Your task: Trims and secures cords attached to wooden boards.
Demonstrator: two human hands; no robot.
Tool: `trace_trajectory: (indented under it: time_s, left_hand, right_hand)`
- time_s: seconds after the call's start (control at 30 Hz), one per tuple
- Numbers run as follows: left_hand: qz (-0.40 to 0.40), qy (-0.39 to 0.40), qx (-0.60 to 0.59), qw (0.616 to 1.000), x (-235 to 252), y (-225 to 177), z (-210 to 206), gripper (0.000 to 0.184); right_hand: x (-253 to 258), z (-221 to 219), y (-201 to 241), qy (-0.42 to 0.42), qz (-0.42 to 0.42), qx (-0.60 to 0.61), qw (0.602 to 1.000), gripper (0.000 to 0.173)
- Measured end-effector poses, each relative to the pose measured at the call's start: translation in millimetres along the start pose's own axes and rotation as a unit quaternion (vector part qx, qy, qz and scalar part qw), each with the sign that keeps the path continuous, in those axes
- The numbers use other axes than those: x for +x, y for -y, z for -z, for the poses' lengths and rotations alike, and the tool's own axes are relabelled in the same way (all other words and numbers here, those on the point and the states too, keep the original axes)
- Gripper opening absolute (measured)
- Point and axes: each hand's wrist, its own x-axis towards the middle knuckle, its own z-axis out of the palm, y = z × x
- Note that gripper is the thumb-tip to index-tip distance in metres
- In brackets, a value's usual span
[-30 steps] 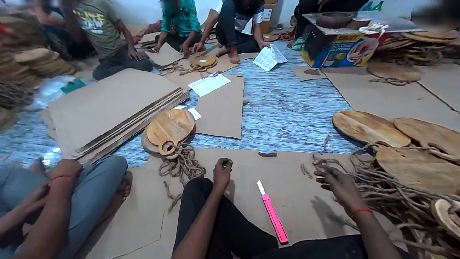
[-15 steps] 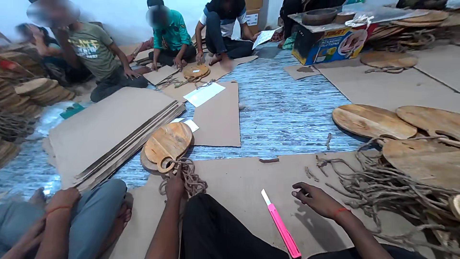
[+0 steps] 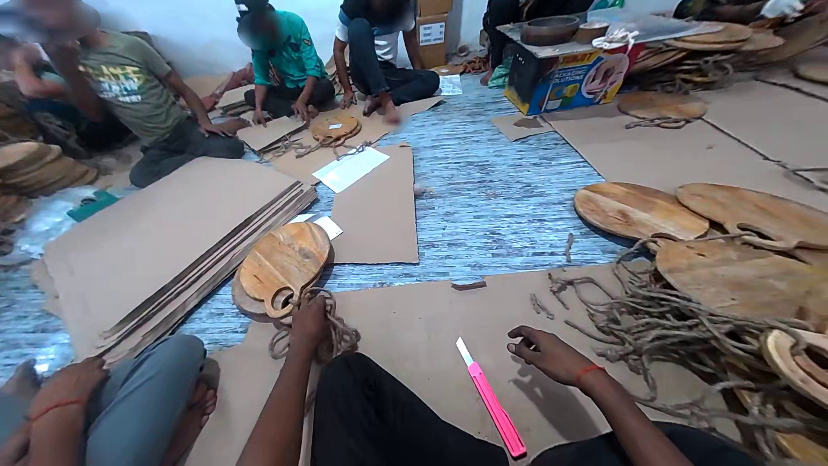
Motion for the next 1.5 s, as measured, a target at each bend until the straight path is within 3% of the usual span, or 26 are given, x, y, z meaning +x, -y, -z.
trace_trajectory:
  time_s: [0.27,0.53,0.77,0.9,1.1,1.23,1.5]
  left_hand:
    - [-0.119,0.046,-0.135,0.983,-47.1,-74.3,45.1,0.031]
    - [-0.208,0.088,-0.146,0.963,-63.8,-155.4,-11.8,0.037]
    - [-0.227,0.16,-0.058,0.959,-73.8,-163.2,-10.4,0.041]
    - [-0.259,0.206,-0.028,0.943,-90.5,-170.5,-7.3,0.038]
    - [-0.322,0.18,-0.067,0.927,-98.2,-178.9,-25.5,0.031]
    - [-0.329,0.124,-0.095,0.931,-93.6,-182.0,-39.8,0.034]
    - [-0.297,0.001,-0.105,0.949,-97.8,-183.5,-43.4,0.028]
  right_hand:
    - [-5.1,-4.4,16.2,0.01,0.032,-0.014,0.999,0.053]
    - [-0.6,-49.9,37.5,-0.043,0.093,0.008,0.995,0.055]
    - [12.7,-118.9,76.0,-0.13,0.2,0.01,0.971,0.07]
    - [8.2,-140.6,85.5,-0.162,0.247,-0.067,0.953,0.066]
    - [13.1,-137.1,82.3,-0.042,0.13,-0.047,0.99,0.054]
    - [13.9,-136.9,77.2,-0.056,0.084,-0.06,0.993,0.035]
    - [10.0,-118.9,73.8,-0.06,0.062,-0.021,0.996,0.041]
